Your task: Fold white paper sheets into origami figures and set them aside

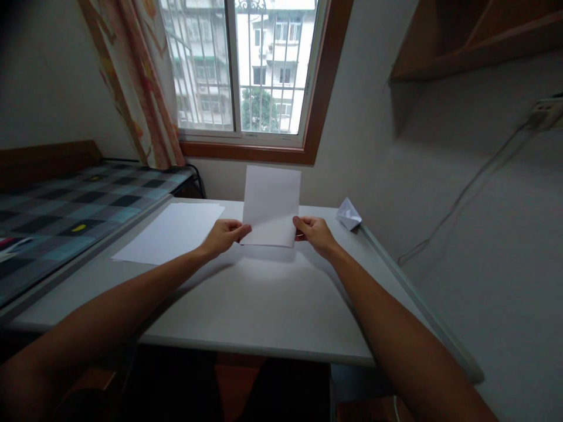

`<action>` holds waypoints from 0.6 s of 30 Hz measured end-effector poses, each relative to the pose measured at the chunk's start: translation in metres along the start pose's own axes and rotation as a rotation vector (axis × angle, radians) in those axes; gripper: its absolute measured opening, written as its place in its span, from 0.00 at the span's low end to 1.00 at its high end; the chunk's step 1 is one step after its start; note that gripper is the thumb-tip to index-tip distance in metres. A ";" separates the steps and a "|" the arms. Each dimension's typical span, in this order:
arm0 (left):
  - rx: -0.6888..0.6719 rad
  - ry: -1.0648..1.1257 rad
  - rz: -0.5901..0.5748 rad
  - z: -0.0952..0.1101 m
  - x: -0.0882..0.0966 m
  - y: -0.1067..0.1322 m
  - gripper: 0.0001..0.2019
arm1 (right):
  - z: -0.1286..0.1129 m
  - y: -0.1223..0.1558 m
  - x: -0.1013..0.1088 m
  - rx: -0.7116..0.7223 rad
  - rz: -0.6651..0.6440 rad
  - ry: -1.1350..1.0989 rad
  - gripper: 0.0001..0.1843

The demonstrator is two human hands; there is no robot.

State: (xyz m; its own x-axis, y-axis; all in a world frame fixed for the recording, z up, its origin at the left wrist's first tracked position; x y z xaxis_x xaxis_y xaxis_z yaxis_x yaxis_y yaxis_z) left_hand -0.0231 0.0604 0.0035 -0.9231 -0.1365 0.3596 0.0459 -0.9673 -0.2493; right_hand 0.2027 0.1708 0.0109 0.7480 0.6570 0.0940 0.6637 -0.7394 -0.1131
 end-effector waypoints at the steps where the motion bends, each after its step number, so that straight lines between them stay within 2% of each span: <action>1: 0.000 0.004 0.005 0.000 0.000 0.000 0.20 | 0.001 0.000 0.000 -0.002 -0.007 0.004 0.24; 13: 0.013 0.044 -0.023 -0.006 -0.002 -0.002 0.20 | 0.000 0.001 0.001 -0.001 0.011 0.025 0.24; 18: 0.019 0.050 -0.049 -0.005 -0.004 -0.002 0.20 | -0.001 0.002 0.002 0.007 0.066 -0.003 0.24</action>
State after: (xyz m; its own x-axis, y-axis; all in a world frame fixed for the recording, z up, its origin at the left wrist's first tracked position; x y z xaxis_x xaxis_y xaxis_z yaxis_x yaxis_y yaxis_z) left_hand -0.0216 0.0638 -0.0015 -0.9424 -0.0789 0.3250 0.0074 -0.9765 -0.2155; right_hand 0.2051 0.1703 0.0123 0.7898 0.6077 0.0830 0.6132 -0.7798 -0.1262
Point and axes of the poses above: each hand's wrist, its own y-axis away from the middle knuckle, its own x-axis out of the back of the hand, z = x × y, the point moved 4 cm from there along -y, towards the middle knuckle, and after that the axes turned 9 degrees about -z, right-handed, at the moved point
